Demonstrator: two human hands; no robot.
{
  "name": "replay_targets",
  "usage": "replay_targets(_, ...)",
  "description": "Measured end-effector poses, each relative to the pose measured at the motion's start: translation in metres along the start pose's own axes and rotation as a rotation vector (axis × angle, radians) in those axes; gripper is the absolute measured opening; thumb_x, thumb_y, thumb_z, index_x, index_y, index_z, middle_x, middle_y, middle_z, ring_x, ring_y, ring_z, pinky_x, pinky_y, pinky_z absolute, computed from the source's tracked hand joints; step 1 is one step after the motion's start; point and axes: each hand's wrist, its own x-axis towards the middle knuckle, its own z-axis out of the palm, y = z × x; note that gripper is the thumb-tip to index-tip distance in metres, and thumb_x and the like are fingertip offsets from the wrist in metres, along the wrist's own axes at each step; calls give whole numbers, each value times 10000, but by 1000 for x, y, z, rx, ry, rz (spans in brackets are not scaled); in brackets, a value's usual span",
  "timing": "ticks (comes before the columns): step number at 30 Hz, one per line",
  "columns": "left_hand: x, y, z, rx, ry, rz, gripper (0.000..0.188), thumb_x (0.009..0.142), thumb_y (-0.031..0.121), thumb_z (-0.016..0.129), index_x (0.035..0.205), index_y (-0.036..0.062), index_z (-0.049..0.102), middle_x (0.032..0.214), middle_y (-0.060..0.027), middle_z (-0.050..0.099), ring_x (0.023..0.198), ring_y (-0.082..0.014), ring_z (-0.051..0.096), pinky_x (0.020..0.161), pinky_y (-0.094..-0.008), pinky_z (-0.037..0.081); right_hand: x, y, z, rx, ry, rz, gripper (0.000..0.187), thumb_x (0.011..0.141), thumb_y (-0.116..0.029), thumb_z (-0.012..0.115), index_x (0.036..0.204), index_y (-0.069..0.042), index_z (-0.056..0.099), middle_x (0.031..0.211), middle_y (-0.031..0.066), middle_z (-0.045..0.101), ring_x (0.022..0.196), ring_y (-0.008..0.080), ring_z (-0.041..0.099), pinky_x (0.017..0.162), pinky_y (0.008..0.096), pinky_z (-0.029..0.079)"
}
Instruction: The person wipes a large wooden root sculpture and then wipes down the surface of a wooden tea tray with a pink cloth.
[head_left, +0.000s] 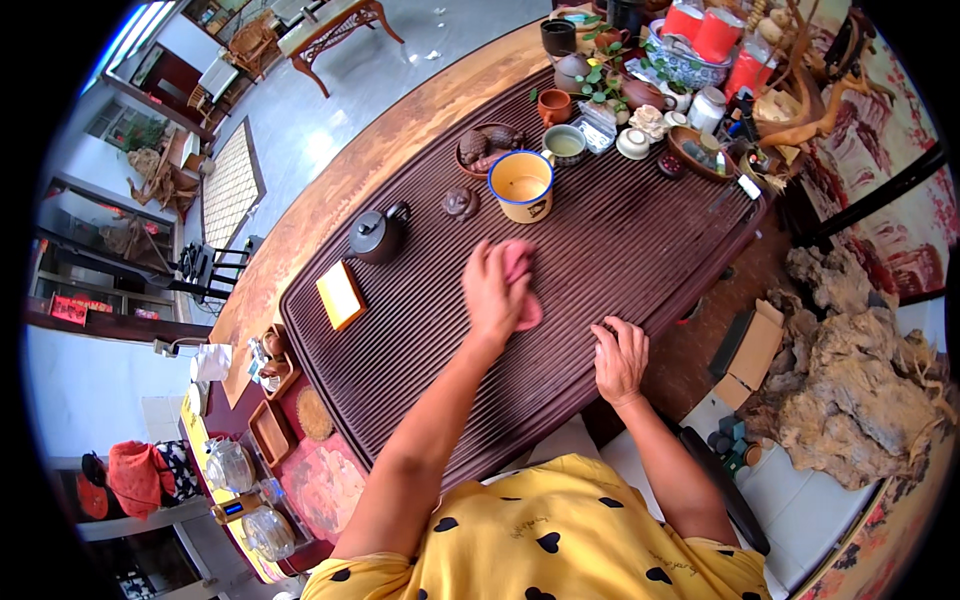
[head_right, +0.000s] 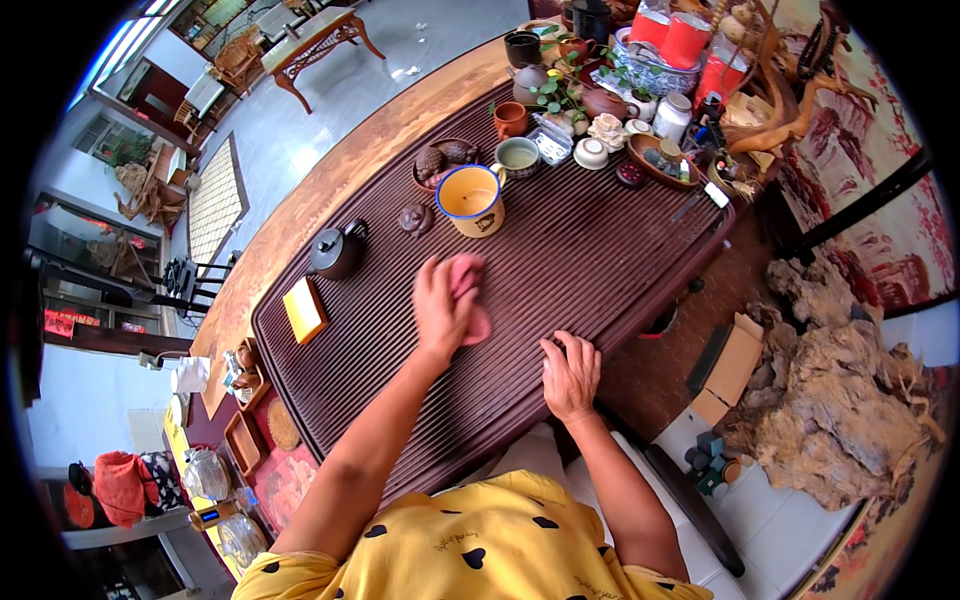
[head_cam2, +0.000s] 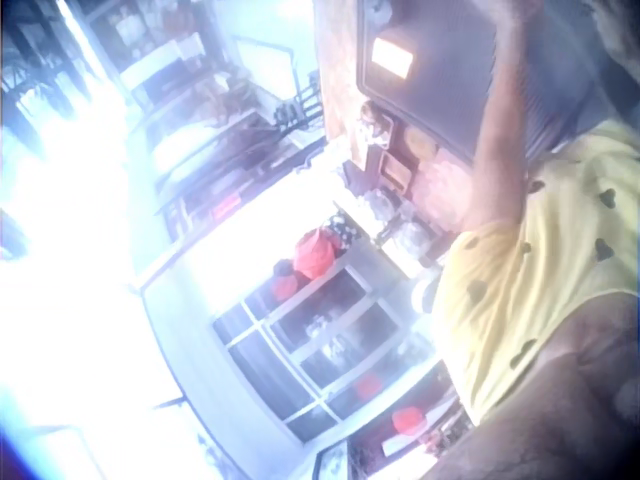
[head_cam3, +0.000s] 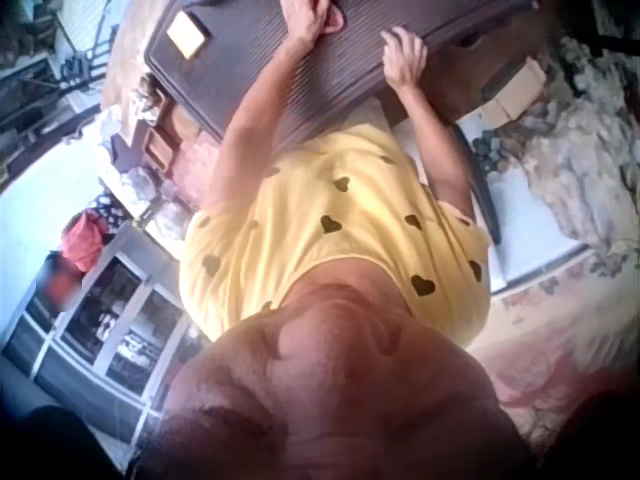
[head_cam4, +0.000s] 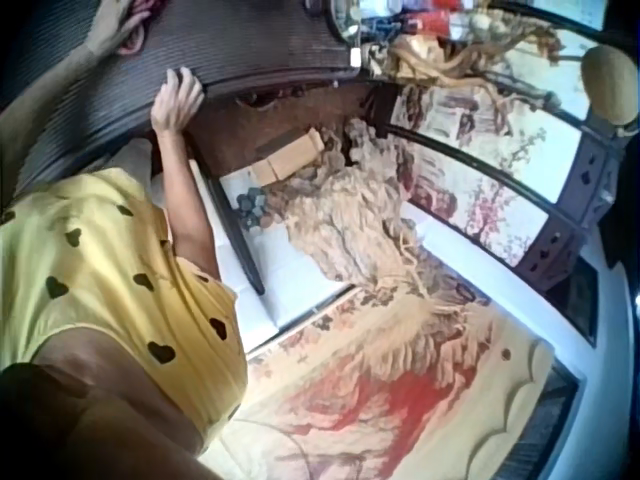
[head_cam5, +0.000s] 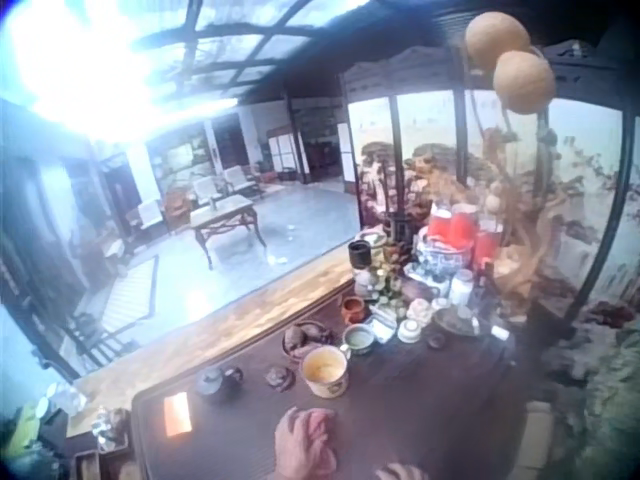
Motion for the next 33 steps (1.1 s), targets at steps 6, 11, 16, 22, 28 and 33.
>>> replay_targets(6, 1, 3, 26, 249, -228, 193, 583, 805, 343, 694, 1317, 110, 538, 1376, -191, 471, 1308, -361, 402, 1040, -534, 334, 0, 0, 0, -11, 9, -45, 321, 842, -198, 563, 1134, -93, 646, 1220, 115, 570, 1073, 333, 521, 898, 459, 399)
replay_targets(11, -52, -51, -47, 224, -179, 184, 515, 762, 168, 662, 1254, 55, 560, 1296, -200, 517, 1234, -389, 470, 1027, -492, 373, -4, 4, 5, -5, -6, -56, 310, 853, -193, 552, 1129, -90, 647, 1249, 113, 565, 1089, 333, 509, 909, 463, 388)
replay_targets(16, -146, -109, -154, 301, -20, -94, 452, 723, -7, 580, 1175, -2, 581, 1257, -206, 541, 1212, -413, 495, 1030, -463, 394, -4, 5, 6, -19, 2, -50, 308, 852, -186, 549, 1127, -91, 651, 1258, 106, 563, 1096, 325, 509, 906, 456, 388)
replay_targets(22, -181, -156, -188, -203, 339, -410, 411, 753, -80, 409, 1135, -65, 560, 1449, -171, 465, 1183, -287, 533, 945, -297, 432, -5, 4, 7, -11, 6, -69, 312, 835, -169, 563, 1125, -93, 649, 1258, 101, 562, 1097, 321, 509, 898, 454, 387)
replay_targets(28, -121, -100, -90, 381, 236, -228, 405, 756, 58, 641, 1159, 33, 612, 1197, -182, 569, 1162, -376, 514, 1021, -455, 401, -4, 5, 6, -21, -3, -56, 319, 829, -163, 566, 1131, -95, 643, 1259, 99, 559, 1098, 324, 506, 894, 455, 384)
replay_targets(33, -45, -19, -18, 135, -83, 34, 531, 766, 203, 727, 1244, 51, 557, 1312, -210, 487, 1259, -412, 437, 1075, -507, 358, -4, 5, 5, -25, -16, -73, 325, 827, -161, 569, 1137, -96, 641, 1267, 99, 552, 1098, 327, 504, 906, 463, 384)
